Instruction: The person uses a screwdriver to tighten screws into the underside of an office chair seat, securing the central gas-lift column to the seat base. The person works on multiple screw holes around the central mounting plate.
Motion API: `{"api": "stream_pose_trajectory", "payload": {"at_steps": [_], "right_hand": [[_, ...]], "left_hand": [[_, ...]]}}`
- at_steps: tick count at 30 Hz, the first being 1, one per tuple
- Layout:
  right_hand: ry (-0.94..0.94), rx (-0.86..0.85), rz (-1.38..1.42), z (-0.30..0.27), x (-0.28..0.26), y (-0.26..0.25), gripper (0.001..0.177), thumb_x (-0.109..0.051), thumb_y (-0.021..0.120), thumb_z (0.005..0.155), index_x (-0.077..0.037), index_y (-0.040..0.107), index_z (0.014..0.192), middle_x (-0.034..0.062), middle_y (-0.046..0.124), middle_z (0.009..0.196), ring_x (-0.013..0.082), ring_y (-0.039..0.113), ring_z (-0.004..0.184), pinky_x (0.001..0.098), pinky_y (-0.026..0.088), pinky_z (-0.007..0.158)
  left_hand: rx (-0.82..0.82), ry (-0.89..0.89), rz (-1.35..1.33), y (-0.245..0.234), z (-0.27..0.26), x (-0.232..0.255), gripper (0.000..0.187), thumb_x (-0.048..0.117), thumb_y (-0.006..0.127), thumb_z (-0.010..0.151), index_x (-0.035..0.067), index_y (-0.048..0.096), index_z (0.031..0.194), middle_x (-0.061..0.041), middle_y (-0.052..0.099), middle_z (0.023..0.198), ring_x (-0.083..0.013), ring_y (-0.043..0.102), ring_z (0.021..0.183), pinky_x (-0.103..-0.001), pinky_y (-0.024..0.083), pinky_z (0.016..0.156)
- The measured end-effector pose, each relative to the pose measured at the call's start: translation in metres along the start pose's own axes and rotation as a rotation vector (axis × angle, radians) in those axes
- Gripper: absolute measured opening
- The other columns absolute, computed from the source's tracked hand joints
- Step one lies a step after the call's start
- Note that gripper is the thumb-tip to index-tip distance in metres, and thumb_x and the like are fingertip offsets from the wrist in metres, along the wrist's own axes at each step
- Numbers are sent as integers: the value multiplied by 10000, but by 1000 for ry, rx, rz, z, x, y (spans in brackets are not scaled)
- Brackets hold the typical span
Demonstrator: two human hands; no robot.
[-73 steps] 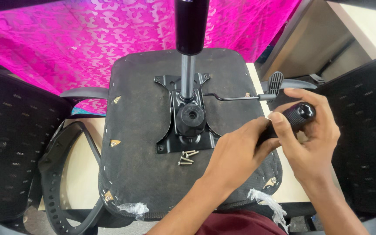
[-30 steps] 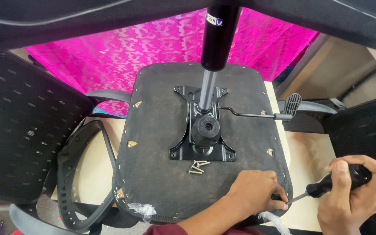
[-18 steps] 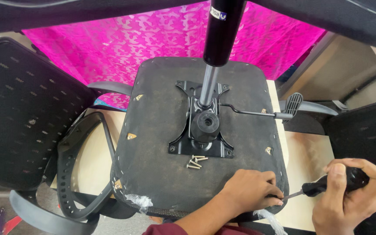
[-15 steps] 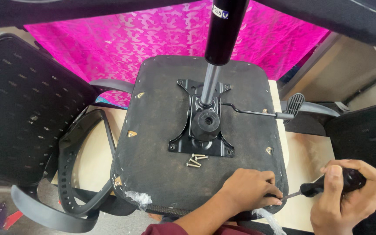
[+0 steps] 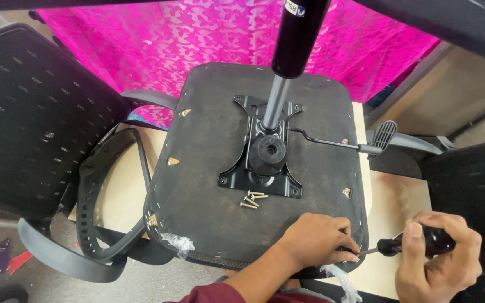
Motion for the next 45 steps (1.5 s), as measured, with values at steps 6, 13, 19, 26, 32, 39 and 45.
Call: {"api": "stream_pose_trajectory", "payload": {"at_steps": [6, 13, 19, 26, 32, 39, 45], "right_hand": [[17, 51, -178, -5, -12, 0, 146, -14, 657, 1077, 54, 543, 1139, 175, 677, 1046, 147, 687, 850, 222, 543, 767], [89, 76, -220, 3, -40, 3, 172, -15, 680, 1035, 69, 566, 1133, 149, 652, 1017, 111, 613, 728, 206, 459, 602], [111, 102, -204, 6, -55, 9, 143, -6, 704, 1044, 57, 597, 1114, 122, 630, 1008, 70, 578, 684, 182, 423, 548], [92, 77, -269, 5, -52, 10, 141, -9, 709, 1048, 56, 608, 1122, 121, 630, 1007, 69, 566, 651, 186, 406, 537], [100, 87, -261, 2, -53, 9, 147, -21, 716, 1055, 58, 612, 1122, 131, 637, 1028, 78, 559, 650, 187, 399, 544], [60, 40, -304, 10, -73, 9, 197, -32, 724, 1020, 57, 653, 1181, 150, 635, 1095, 111, 632, 742, 213, 470, 603], [65, 21, -300, 15, -85, 7, 282, -18, 674, 1040, 76, 642, 1303, 147, 694, 988, 174, 657, 874, 252, 523, 762]], "left_hand": [[-28, -18, -50, -1, -1, -1, 218, 424, 728, 888, 265, 813, 1011, 27, 642, 941, -213, 700, 869, -369, 552, 739], [-21, -15, -58, -3, -3, -2, 205, 406, 739, 883, 249, 818, 988, 17, 658, 934, -218, 702, 854, -376, 551, 741], [-12, -1, -64, -5, -1, -2, 207, 402, 750, 876, 245, 823, 990, 2, 656, 925, -227, 698, 840, -383, 549, 742], [-26, -9, -68, -6, -2, -4, 210, 410, 747, 873, 252, 820, 990, 2, 659, 933, -226, 704, 846, -385, 551, 744], [-42, -23, -76, -5, -1, -4, 212, 415, 748, 866, 259, 820, 991, 7, 662, 941, -226, 704, 849, -384, 551, 754], [-76, -40, -104, -6, 0, -5, 207, 418, 740, 880, 262, 811, 996, 19, 663, 951, -208, 702, 846, -375, 547, 767], [-91, -34, -71, -4, 2, -5, 209, 418, 746, 873, 262, 809, 997, 11, 658, 938, -215, 698, 845, -387, 543, 742]]}}
Point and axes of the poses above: each hand's wrist, its own z-axis towards the middle knuckle, its own y-axis out of the palm, x = y × z, the point moved 3 cm from there along z, towards the middle knuckle
